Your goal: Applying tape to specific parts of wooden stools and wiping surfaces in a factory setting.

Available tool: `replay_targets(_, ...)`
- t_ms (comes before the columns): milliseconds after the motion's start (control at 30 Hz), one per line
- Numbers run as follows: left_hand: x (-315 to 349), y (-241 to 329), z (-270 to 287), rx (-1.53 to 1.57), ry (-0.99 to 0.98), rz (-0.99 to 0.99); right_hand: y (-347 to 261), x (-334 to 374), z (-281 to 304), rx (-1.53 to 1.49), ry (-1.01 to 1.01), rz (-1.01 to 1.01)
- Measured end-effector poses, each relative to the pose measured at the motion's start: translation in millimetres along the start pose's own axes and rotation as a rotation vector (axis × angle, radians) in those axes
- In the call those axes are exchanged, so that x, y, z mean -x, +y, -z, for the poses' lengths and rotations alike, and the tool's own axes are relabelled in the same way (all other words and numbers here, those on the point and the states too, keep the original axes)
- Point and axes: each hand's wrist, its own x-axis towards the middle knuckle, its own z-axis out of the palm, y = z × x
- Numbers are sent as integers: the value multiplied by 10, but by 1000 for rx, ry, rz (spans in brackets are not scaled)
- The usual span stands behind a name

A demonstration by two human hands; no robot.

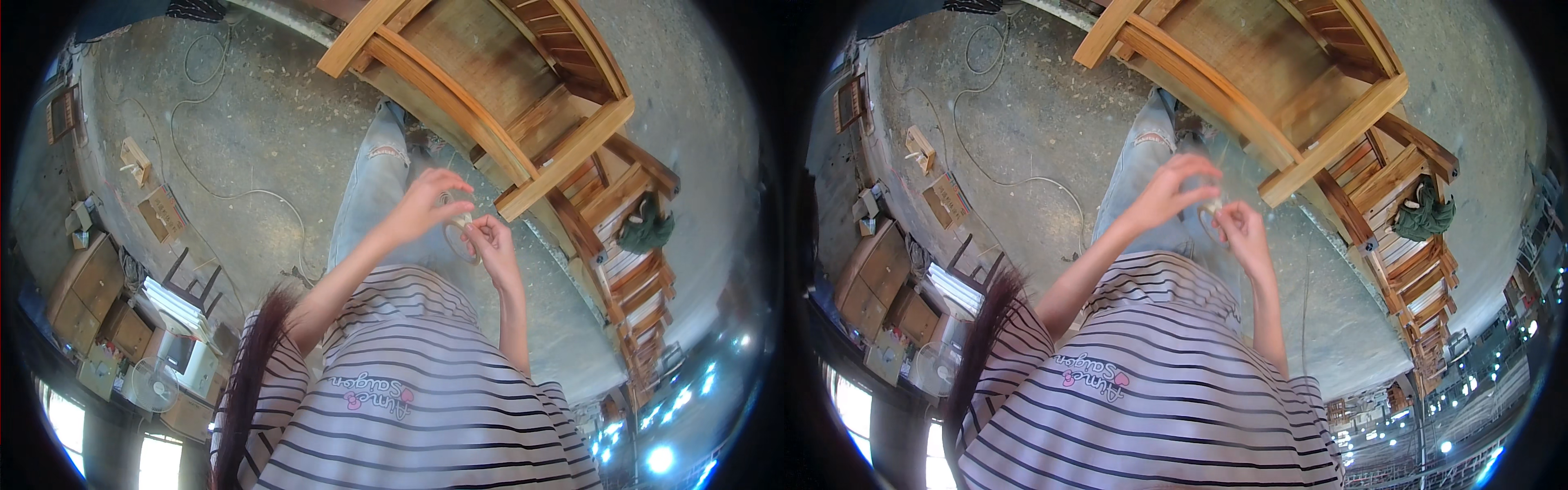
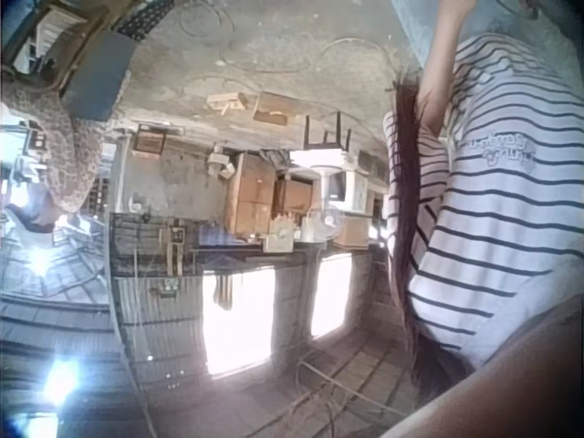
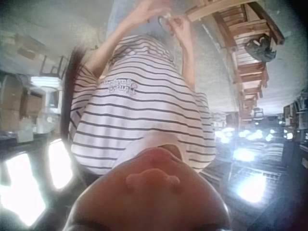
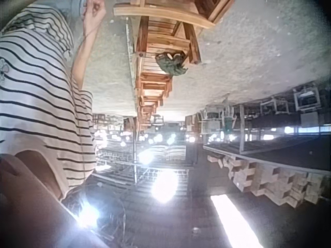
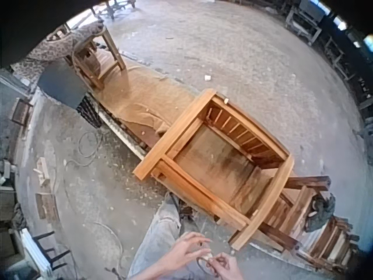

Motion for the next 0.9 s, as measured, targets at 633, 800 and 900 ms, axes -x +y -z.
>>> replay_targets(633,-44,-100,70,191,-229,62,23,-45,9,256,44,79)
replay_targets(800,-77,-75,94,39,-276,-211,-1,-29,17,293,-5,71)
replay_targets(900,-80,9,90,96,-380,-100,-66,10,27,354,-11,12)
